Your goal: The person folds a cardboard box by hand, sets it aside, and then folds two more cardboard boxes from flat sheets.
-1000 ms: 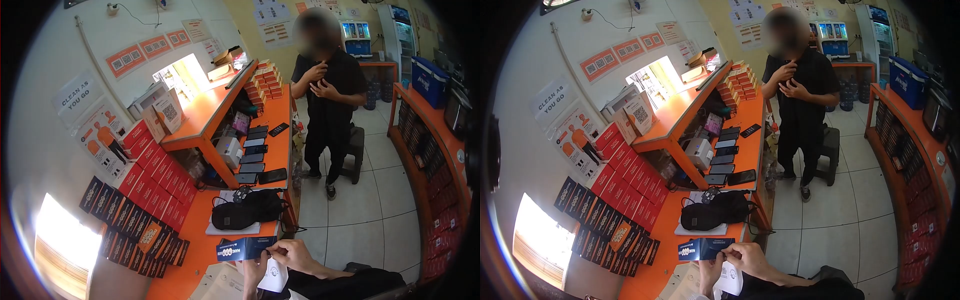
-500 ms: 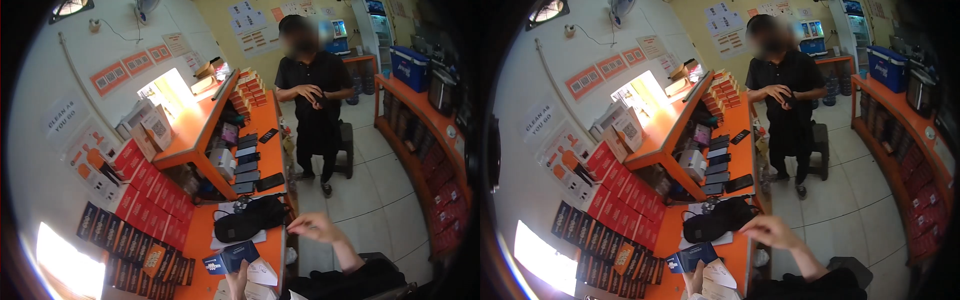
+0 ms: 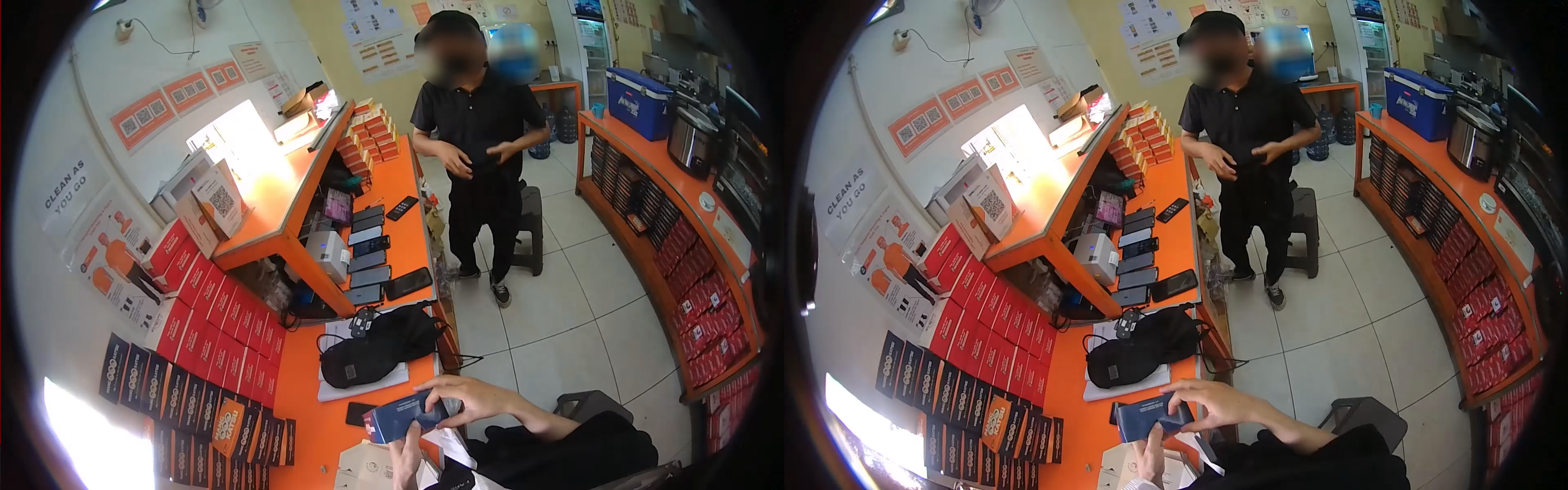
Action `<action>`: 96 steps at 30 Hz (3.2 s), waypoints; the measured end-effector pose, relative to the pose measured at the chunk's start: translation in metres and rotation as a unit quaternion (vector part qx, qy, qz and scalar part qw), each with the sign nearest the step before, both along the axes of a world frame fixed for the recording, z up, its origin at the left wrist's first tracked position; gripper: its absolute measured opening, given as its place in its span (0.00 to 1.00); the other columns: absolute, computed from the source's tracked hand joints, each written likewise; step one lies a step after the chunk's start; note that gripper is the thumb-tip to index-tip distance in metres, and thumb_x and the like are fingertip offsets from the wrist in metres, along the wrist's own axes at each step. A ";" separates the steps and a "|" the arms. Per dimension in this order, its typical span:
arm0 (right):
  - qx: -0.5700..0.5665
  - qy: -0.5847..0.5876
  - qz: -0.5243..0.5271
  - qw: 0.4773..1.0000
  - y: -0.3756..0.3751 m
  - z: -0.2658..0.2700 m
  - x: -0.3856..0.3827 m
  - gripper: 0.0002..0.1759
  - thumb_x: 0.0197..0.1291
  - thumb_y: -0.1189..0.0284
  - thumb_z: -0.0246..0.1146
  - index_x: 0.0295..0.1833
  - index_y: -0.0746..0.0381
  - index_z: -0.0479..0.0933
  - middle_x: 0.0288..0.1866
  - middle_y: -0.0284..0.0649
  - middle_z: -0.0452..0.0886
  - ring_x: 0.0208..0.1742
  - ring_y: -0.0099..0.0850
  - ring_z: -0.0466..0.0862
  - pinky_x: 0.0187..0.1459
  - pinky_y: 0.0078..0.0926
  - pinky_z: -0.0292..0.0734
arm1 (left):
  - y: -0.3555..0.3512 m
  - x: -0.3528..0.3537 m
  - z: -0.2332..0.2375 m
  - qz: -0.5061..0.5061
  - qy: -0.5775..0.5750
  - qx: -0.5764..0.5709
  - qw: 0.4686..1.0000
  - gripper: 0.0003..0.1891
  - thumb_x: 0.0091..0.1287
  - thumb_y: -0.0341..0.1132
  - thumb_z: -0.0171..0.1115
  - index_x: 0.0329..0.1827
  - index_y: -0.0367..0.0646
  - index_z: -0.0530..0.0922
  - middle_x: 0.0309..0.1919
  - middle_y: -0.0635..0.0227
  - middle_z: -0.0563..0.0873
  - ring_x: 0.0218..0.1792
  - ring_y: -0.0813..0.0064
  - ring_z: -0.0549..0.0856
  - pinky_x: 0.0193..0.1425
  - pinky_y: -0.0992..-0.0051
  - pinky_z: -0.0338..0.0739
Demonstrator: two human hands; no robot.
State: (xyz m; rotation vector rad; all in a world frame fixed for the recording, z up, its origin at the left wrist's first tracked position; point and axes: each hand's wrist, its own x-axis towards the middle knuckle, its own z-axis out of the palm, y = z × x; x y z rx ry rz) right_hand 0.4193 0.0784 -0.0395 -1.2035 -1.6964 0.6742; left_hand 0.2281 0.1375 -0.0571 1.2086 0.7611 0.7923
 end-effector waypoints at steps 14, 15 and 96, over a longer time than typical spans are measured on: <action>-0.031 0.071 0.013 0.997 -0.011 -0.006 -0.005 0.24 0.45 0.69 0.75 0.47 0.58 0.74 0.65 0.44 0.70 0.62 0.43 0.72 0.57 0.35 0.71 | -0.007 -0.012 -0.002 -0.094 0.075 0.051 0.991 0.15 0.67 0.24 0.56 0.57 0.33 0.72 0.49 0.66 0.79 0.46 0.78 0.78 0.51 0.78 0.73; -0.032 0.074 0.014 0.997 -0.013 -0.009 -0.006 0.23 0.45 0.69 0.75 0.47 0.58 0.74 0.66 0.44 0.70 0.63 0.43 0.72 0.58 0.35 0.71 | -0.007 -0.010 0.001 -0.099 0.070 0.052 0.991 0.16 0.66 0.23 0.56 0.57 0.34 0.71 0.49 0.66 0.79 0.47 0.78 0.78 0.52 0.78 0.73; 0.034 0.033 0.072 0.996 -0.009 0.031 0.053 0.11 0.41 0.74 0.74 0.34 0.55 0.83 0.65 0.41 0.70 0.67 0.41 0.68 0.65 0.37 0.62 | 0.050 -0.050 0.074 -0.126 0.086 0.289 0.945 0.27 0.50 0.34 0.75 0.52 0.38 0.74 0.58 0.54 0.76 0.64 0.60 0.73 0.63 0.61 0.69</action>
